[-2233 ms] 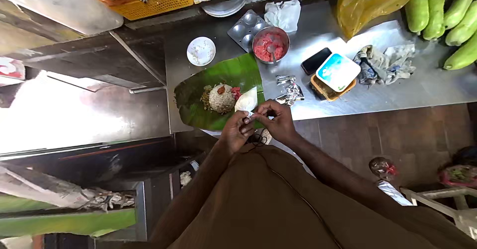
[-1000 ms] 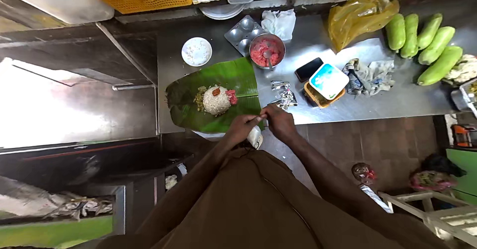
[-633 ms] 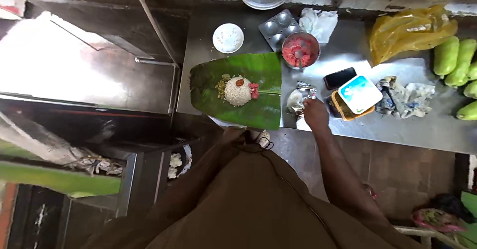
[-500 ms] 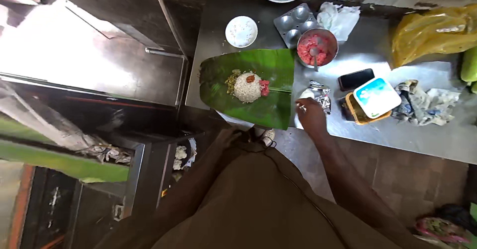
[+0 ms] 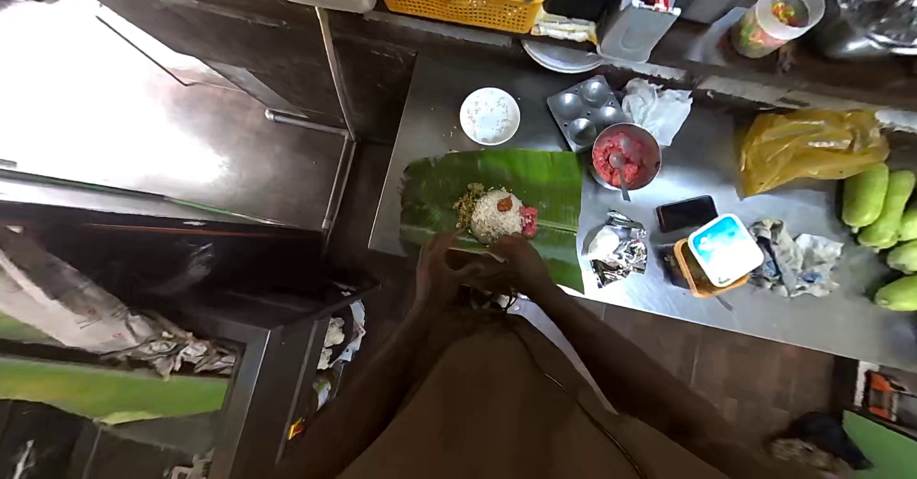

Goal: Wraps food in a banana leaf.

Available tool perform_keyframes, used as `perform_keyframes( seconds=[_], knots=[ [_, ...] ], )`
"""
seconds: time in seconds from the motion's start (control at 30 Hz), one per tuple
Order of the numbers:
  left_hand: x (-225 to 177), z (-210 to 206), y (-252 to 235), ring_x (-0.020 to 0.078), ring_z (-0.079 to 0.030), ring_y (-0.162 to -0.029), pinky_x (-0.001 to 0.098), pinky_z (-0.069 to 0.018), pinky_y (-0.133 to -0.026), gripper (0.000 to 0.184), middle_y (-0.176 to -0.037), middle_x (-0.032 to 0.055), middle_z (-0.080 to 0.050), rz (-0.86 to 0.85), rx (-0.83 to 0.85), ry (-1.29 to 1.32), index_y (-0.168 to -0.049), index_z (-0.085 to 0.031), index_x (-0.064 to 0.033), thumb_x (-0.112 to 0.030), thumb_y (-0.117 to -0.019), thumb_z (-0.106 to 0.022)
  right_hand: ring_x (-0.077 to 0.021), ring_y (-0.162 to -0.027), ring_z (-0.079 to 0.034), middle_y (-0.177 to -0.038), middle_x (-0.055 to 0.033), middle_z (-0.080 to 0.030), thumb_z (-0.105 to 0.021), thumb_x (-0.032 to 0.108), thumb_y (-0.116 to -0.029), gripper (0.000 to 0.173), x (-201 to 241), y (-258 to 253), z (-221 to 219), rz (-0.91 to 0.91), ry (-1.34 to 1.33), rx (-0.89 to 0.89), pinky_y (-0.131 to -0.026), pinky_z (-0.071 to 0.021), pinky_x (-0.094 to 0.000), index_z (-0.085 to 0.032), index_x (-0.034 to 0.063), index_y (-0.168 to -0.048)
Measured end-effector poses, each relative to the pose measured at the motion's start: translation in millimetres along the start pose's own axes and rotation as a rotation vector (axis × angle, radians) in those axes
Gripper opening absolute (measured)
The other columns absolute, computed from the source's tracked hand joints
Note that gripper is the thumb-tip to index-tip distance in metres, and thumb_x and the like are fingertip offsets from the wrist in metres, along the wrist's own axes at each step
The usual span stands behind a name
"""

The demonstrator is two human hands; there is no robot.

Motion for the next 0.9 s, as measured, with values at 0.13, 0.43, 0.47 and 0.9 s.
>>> perform_keyframes(
  seconds=[0.13,0.43,0.47,0.9],
  knots=[
    [-10,-23,-49,0.0254,-0.058,-0.128,0.0548,-0.0411,-0.112,0.027,-0.118,-0.0001,-0.074,-0.351,0.026,-0.143,-0.111,-0.079,-0.0223,-0.032,-0.0863,-0.081,-0.0163,-0.103,-0.068,-0.105,-0.0037,-0.073,-0.062,0.032,-0.1021,0.026,-5,-43,42,0.086,-0.146,0.094,-0.096,-0.0565,-0.0417,-0.078,0.0122,-0.103],
    [-4,-39,-74,0.015,-0.059,-0.113,0.0444,-0.0433,-0.104,0.011,-0.102,-0.0089,-0.073,-0.446,0.196,-0.009,-0.098,-0.081,-0.0303,-0.037,-0.0927,-0.074,-0.0332,-0.135,-0.055,-0.141,-0.016,-0.06,-0.056,0.03,-0.1039,0.04,-137,-189,86,-0.394,0.184,-0.071,-0.118,-0.0369,-0.0601,-0.064,0.0081,-0.136],
    [-4,-38,-74,0.0144,-0.059,-0.114,0.0435,-0.0426,-0.105,0.011,-0.104,-0.0093,-0.073,-0.436,0.217,-0.008,-0.098,-0.08,-0.0303,-0.038,-0.0934,-0.073,-0.0358,-0.131,-0.057,-0.135,-0.018,-0.064,-0.051,0.028,-0.1055,0.036,-146,-200,82,-0.407,0.228,-0.044,-0.118,-0.0323,-0.0657,-0.066,0.0066,-0.131],
    [-13,-18,-76,0.017,-0.061,-0.11,0.0436,-0.0493,-0.096,0.012,-0.108,-0.0034,-0.071,-0.504,0.234,0.114,-0.101,-0.078,-0.0215,-0.03,-0.0967,-0.072,-0.0393,-0.102,-0.069,-0.11,-0.0158,-0.071,-0.073,0.05,-0.0909,0.043,-126,-223,50,-0.553,0.238,0.268,-0.082,-0.0553,-0.0663,-0.069,0.0176,-0.119]
  ],
)
Point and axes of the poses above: each hand's wrist, its own y-axis away from the middle knuckle, its own z-axis out of the back of the hand, x = y × z, the point moved 7 cm from there along -y, towards the middle knuckle
